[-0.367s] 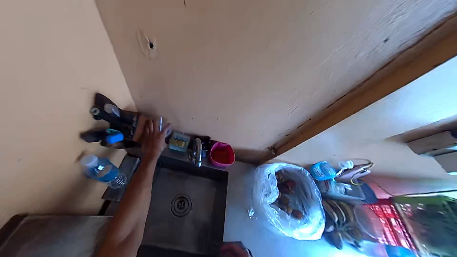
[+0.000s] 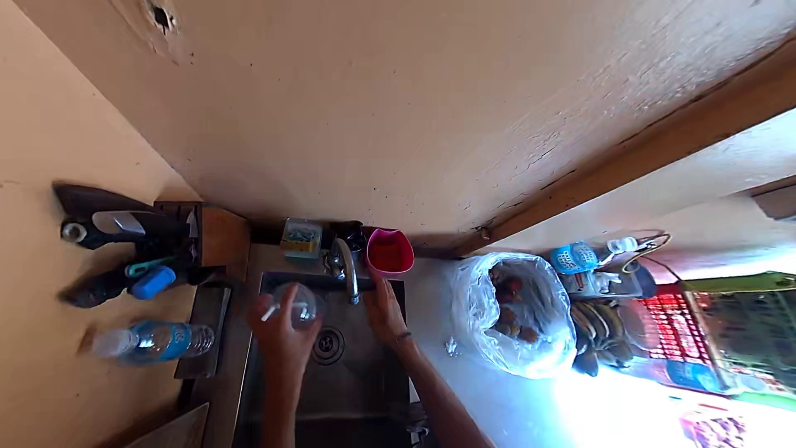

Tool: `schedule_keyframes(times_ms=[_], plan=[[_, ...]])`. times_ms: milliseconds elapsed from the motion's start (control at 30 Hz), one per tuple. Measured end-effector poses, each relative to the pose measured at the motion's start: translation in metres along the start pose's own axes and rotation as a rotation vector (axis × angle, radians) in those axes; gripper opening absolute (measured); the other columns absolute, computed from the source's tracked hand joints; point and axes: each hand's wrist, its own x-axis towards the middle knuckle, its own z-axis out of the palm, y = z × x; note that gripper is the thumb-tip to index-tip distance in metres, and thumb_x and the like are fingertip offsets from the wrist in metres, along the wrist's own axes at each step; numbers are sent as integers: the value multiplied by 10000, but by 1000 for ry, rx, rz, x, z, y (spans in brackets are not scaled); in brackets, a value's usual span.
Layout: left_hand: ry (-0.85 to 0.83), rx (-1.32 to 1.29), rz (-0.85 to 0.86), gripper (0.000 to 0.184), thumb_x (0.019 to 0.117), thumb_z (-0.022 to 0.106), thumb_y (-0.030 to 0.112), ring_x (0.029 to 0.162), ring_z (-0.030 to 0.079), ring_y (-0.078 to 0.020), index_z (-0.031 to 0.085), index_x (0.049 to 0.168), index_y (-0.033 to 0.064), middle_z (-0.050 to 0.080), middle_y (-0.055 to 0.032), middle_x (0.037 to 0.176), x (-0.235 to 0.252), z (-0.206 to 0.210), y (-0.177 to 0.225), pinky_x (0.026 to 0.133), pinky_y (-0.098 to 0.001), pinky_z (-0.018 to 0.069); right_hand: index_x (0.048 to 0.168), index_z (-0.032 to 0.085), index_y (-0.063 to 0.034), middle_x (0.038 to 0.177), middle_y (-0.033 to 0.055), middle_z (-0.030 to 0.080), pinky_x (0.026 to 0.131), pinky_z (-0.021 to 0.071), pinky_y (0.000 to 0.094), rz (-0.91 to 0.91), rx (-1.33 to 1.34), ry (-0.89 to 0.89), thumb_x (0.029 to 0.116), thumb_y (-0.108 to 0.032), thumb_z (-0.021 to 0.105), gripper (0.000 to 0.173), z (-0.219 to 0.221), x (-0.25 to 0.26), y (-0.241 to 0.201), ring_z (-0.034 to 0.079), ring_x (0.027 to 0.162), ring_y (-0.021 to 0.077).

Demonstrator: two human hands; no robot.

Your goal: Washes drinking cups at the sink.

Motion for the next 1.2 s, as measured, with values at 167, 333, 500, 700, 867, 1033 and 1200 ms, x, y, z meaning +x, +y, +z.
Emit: schedule_keyframes(times_ms=[167, 333, 500, 700, 867, 1033, 1200], plan=[[-324, -524, -272, 824, 698, 889, 326, 1281, 540, -296, 566, 1422, 105, 494, -215, 1444, -39, 80, -67, 945, -412, 559, 1533, 370, 57, 1473, 189, 547, 1125, 449, 420, -138, 132, -215, 991, -16, 456, 554, 19, 23, 7, 556, 1340, 260], [-549, -733, -264, 1126, 594, 945, 279, 1176, 616, -229, 326, 1501, 26, 591, -187, 1314, -27, 109, -72, 981, -386, 539, 1308, 651, -17, 1452, 219, 534, 1139, 416, 480, -56, 6, -328, 934, -265, 679, 450, 25, 4, 36, 509, 1348, 339], [-328, -834, -178, 1278, 545, 953, 256, 1252, 582, -285, 184, 1516, -53, 444, -260, 1482, -34, 127, -61, 1008, -411, 526, 1342, 661, -109, 1468, 217, 513, 1145, 408, 439, 87, 8, -619, 862, -369, 787, 561, 43, 26, 57, 484, 1367, 310], [-355, -620, -355, 1173, 558, 965, 379, 1215, 618, -188, 386, 1484, -50, 628, -178, 1320, -69, 138, -58, 1050, -372, 506, 1340, 661, -122, 1412, 249, 522, 1060, 475, 432, 39, 32, -421, 758, -408, 837, 671, 58, 20, 70, 540, 1275, 310], [-392, -488, -176, 1015, 646, 922, 298, 1205, 627, -209, 429, 1463, -49, 642, -178, 1293, -78, 139, -68, 1058, -394, 503, 1442, 585, -195, 1462, 189, 537, 1103, 445, 516, 79, -193, -605, 746, -485, 845, 797, 51, 15, 57, 536, 1327, 326], [-474, -404, 31, 1071, 638, 940, 300, 1249, 608, -216, 392, 1488, -54, 623, -189, 1336, -63, 133, -84, 1092, -387, 476, 1428, 578, -96, 1399, 208, 584, 1111, 422, 538, 56, -149, -624, 764, -349, 860, 765, 49, 15, 50, 550, 1305, 347], [-484, -420, 142, 1010, 618, 942, 270, 1247, 608, -251, 457, 1426, -94, 621, -227, 1324, -56, 138, -92, 1090, -395, 472, 1399, 604, -70, 1443, 270, 508, 1103, 420, 538, 42, -52, -525, 706, -237, 900, 772, 45, 5, 53, 495, 1337, 391]])
